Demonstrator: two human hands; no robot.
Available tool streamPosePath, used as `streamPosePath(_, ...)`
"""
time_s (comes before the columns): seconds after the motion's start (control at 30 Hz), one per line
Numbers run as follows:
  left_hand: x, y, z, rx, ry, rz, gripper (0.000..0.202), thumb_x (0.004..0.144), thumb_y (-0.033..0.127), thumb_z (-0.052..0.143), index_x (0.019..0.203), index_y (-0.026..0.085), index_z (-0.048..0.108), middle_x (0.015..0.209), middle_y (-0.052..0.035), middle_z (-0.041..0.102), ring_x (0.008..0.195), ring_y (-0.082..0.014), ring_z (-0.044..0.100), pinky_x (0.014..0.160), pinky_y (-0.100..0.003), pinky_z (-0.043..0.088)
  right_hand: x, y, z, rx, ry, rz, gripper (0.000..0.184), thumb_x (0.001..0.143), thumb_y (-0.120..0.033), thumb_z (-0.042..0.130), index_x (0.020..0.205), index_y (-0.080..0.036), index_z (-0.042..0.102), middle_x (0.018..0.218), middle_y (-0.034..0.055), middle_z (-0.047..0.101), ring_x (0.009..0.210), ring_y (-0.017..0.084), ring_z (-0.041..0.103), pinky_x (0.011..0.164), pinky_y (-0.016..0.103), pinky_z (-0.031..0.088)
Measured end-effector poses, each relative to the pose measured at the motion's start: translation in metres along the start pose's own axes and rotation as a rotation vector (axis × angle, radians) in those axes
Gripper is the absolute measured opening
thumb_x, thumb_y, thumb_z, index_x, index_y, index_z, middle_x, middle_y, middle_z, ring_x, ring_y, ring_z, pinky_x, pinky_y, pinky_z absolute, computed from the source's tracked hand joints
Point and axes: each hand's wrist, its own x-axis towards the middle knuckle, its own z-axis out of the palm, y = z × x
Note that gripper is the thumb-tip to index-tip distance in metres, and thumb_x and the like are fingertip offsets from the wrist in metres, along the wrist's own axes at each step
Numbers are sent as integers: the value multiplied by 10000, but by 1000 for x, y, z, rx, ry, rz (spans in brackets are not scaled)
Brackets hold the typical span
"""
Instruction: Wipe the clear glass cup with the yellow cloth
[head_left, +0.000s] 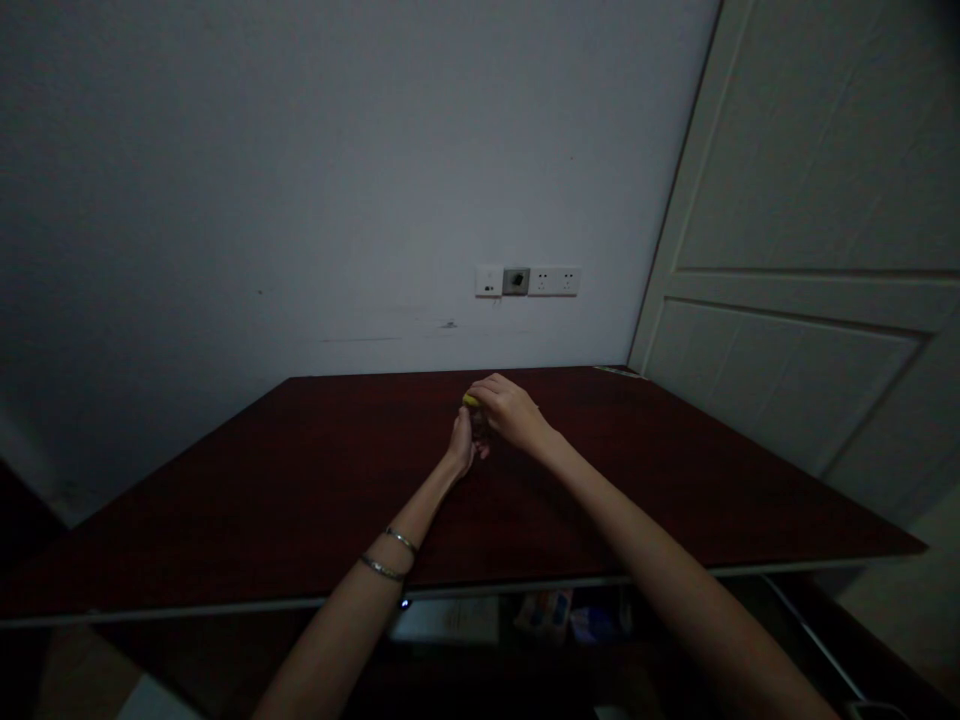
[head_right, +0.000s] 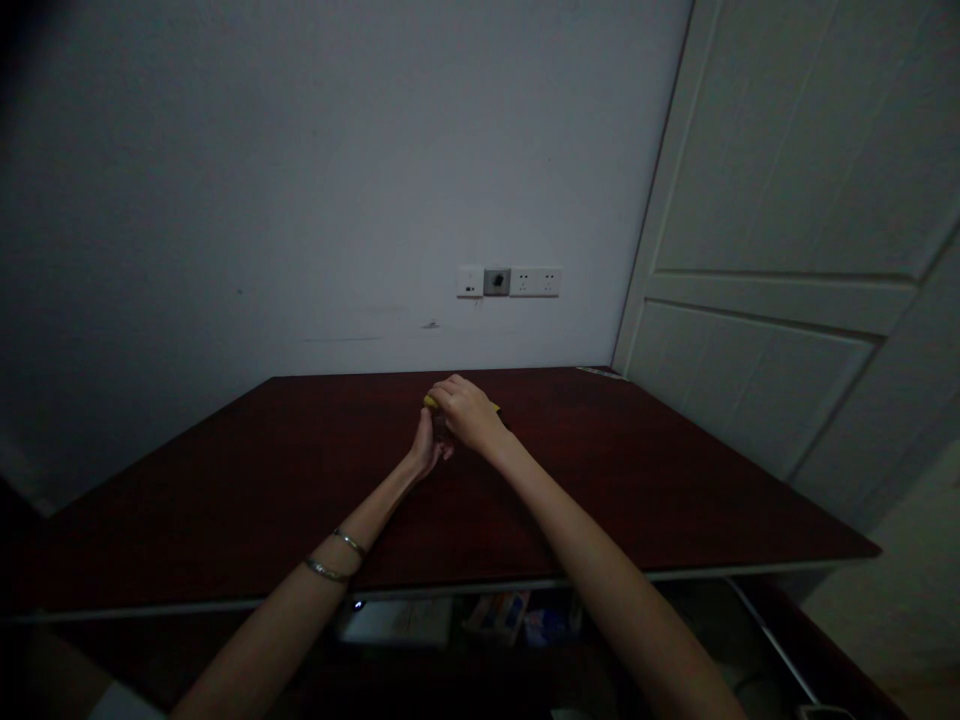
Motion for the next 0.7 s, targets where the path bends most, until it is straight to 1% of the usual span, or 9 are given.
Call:
streamPosePath(0.1,-4,5,4,120,-52,40,412,784,523,347,714,151,510,471,17,460,306,-74,372,275,-178,221,4,13,-5,86,-19,54,292,717,-23,475,948,-147,604,937,89,631,904,187,529,783,298,426)
streamPosePath(0.13,-6,7,5,126,-77,35,425,770,536,349,720,148,517,482,11,474,313,-81,387,270,-179,228,4,17,-6,118,-17,75,316,703,-11,464,948,-148,608,938,85,636,904,183,541,789,295,426)
streamPosePath(0.2,-9,11,7,107,-119,14,454,756,555,340,724,142,527,488,4,488,315,-87,394,261,-182,235,3,25,-6,191,0,123,348,683,-2,440,938,-155,621,931,73,648,887,173,566,798,288,427)
streamPosePath(0.27,-10,13,7,75,-150,-7,478,752,567,319,715,139,530,475,2,487,298,-86,371,256,-187,237,2,31,-4,286,35,187,352,681,-14,427,920,-167,635,915,53,661,850,158,590,792,275,435)
streamPosePath(0.33,-9,13,6,37,-170,-23,501,749,583,296,699,141,526,453,2,480,273,-81,331,255,-195,242,-1,35,0,390,90,269,321,697,-50,433,904,-177,644,898,36,670,820,146,607,771,261,448)
streamPosePath(0.4,-9,14,5,5,-178,-44,529,744,596,270,712,139,534,456,-12,501,256,-78,300,255,-205,242,-5,38,5,464,143,354,278,709,-95,457,889,-178,652,883,30,677,805,147,615,751,258,457)
streamPosePath(0.53,-7,17,2,-41,-171,-92,605,736,607,220,784,113,567,523,-79,575,253,-84,292,259,-216,224,-13,44,18,509,200,476,230,706,-168,517,887,-174,659,860,36,684,779,161,624,713,263,468)
streamPosePath(0.7,-7,20,-1,-106,-182,-119,572,721,586,250,727,109,566,540,-91,574,266,-78,292,275,-208,203,-23,46,29,521,248,506,233,706,-190,531,903,-190,655,891,35,681,803,159,622,730,269,470)
